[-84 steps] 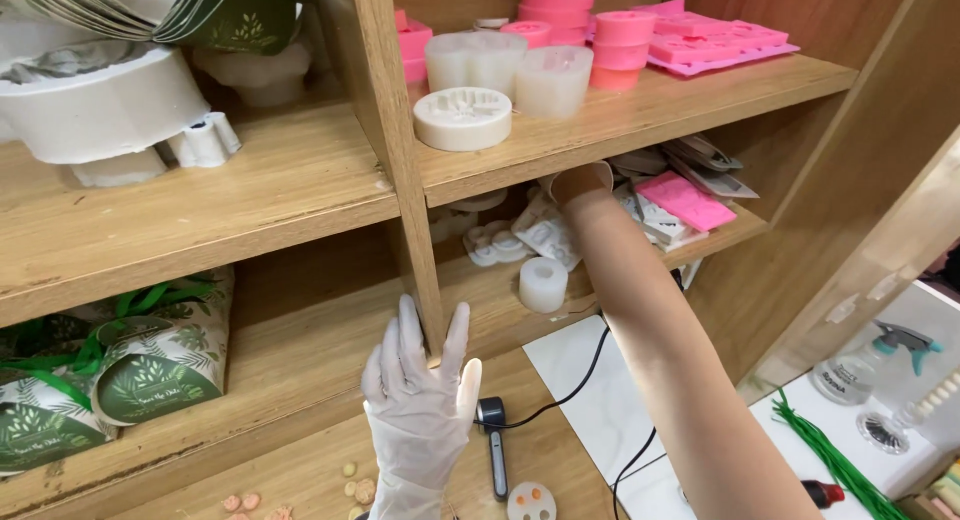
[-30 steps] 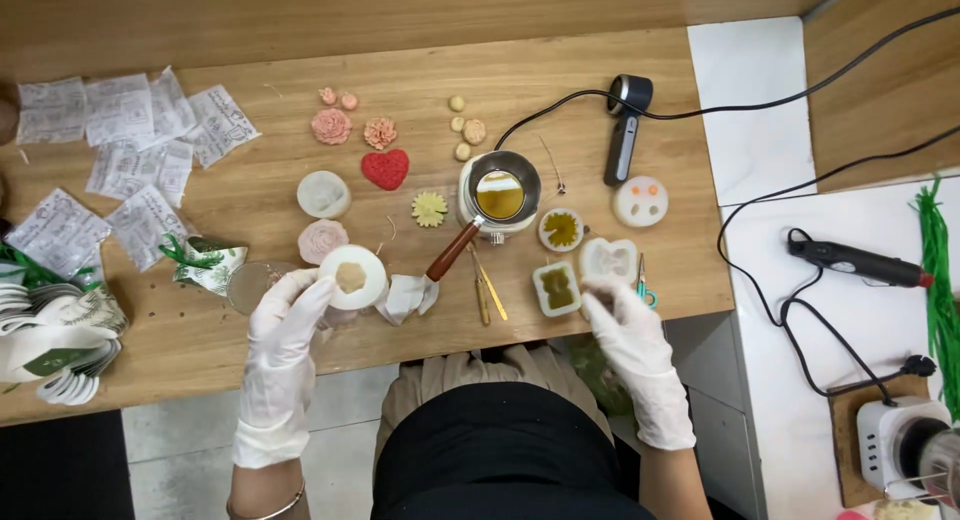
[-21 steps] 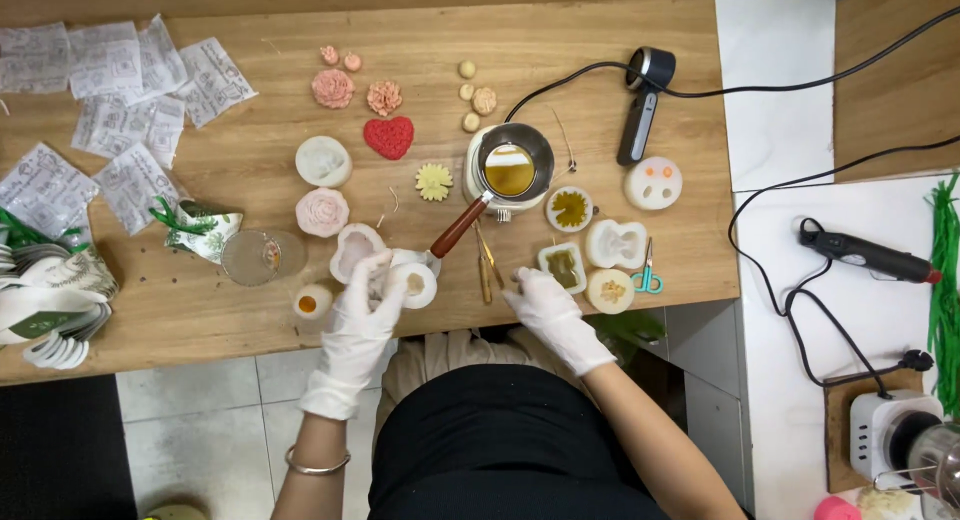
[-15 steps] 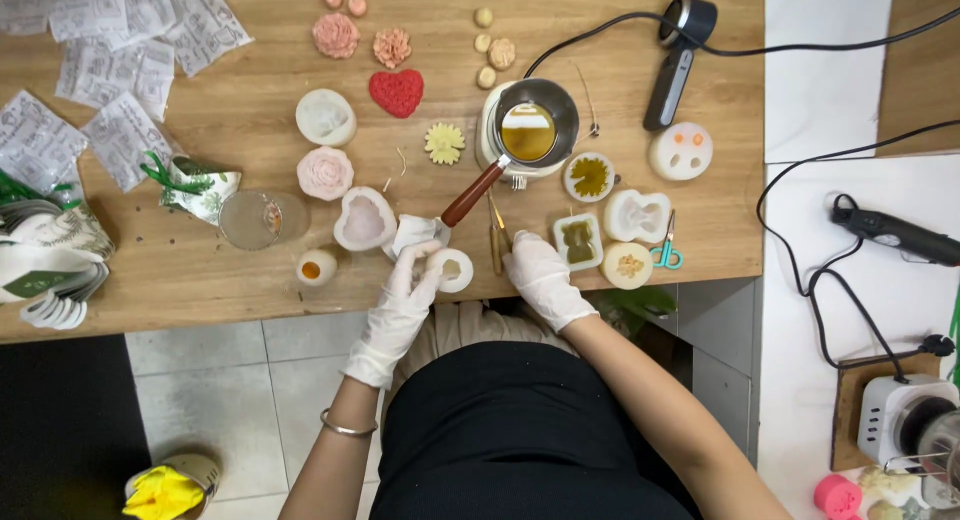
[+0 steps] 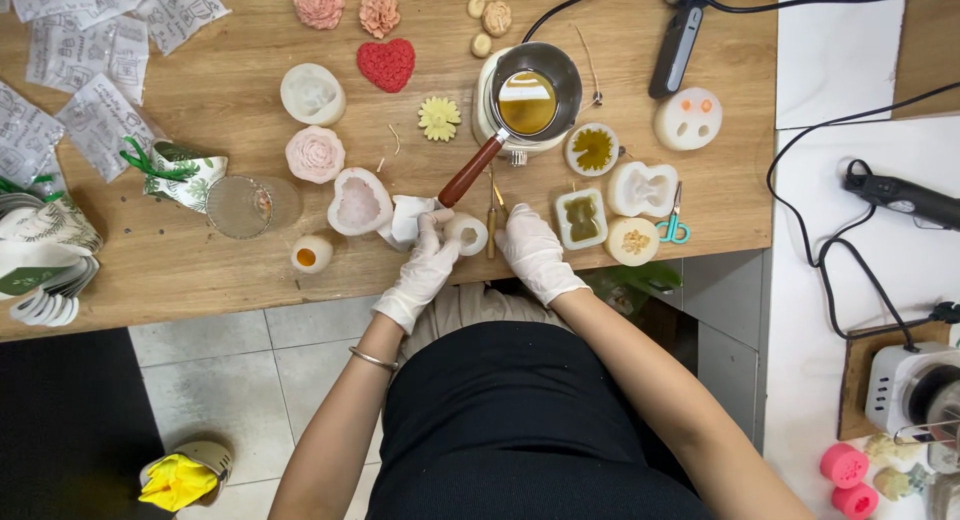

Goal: The person, wearing gloves, works at a wooden table with silicone candle molds and a pot of melted wax. They handle wicks, place them in molds, then use a spoon to scoop and pour melted wax from a small pot into the molds, refilling the pot from a wax melter.

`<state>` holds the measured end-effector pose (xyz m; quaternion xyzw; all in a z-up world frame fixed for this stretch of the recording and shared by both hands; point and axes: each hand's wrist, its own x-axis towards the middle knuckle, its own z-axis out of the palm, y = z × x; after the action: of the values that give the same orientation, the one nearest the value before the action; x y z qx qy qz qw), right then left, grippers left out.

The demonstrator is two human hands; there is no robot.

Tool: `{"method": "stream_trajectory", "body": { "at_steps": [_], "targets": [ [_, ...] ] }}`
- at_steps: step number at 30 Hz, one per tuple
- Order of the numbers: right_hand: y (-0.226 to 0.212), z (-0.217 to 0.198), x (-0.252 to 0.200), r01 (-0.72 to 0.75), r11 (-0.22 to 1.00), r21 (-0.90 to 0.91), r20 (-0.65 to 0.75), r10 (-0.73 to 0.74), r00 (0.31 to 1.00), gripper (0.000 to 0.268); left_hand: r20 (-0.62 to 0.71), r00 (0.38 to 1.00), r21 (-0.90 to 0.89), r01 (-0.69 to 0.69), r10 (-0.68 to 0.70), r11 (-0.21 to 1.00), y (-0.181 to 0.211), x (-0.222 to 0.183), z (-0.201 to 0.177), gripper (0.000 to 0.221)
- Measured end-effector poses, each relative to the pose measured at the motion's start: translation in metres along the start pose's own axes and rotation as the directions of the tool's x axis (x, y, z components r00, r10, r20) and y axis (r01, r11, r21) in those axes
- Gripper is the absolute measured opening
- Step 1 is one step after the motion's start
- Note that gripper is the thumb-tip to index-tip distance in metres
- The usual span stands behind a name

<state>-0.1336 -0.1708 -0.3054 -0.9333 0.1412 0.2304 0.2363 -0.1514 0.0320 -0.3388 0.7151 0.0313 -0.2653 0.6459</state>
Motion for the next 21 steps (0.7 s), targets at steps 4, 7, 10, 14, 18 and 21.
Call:
{"method": "stream_trajectory", "body": {
  "at_steps": [4,7,10,14,18,21],
  "targets": [
    [0.011,0.027,0.018,-0.086,0.996,-0.019,0.004,0.086,0.996,0.021,-0.038,0.939,0.254,-0.321,0.341,0.912,-0.015,0.018,0.001,0.047],
    [0.008,0.018,0.02,-0.134,0.99,-0.047,0.021,0.136,0.991,0.03,-0.076,0.881,0.479,-0.379,0.468,0.792,0.012,0.019,0.008,0.049],
    [-0.006,-0.009,0.006,-0.086,0.992,-0.091,0.037,0.09,0.995,0.034,-0.097,0.99,0.348,-0.063,0.103,0.935,0.022,0.022,0.008,0.045],
    [-0.012,-0.041,-0.019,0.005,0.986,-0.167,0.009,-0.003,1.0,0.032,-0.094,0.995,0.196,-0.025,0.045,0.98,0.024,0.019,-0.002,0.031],
    [-0.004,-0.078,-0.059,0.044,0.998,0.046,-0.158,-0.036,0.987,0.026,-0.06,0.96,0.491,-0.209,0.272,0.846,0.084,-0.011,-0.019,0.048],
    [-0.001,-0.116,-0.096,0.078,0.873,0.481,-0.281,0.069,0.957,0.014,-0.085,0.996,0.256,0.005,0.017,0.967,0.125,-0.03,-0.037,0.04]
  ]
}}
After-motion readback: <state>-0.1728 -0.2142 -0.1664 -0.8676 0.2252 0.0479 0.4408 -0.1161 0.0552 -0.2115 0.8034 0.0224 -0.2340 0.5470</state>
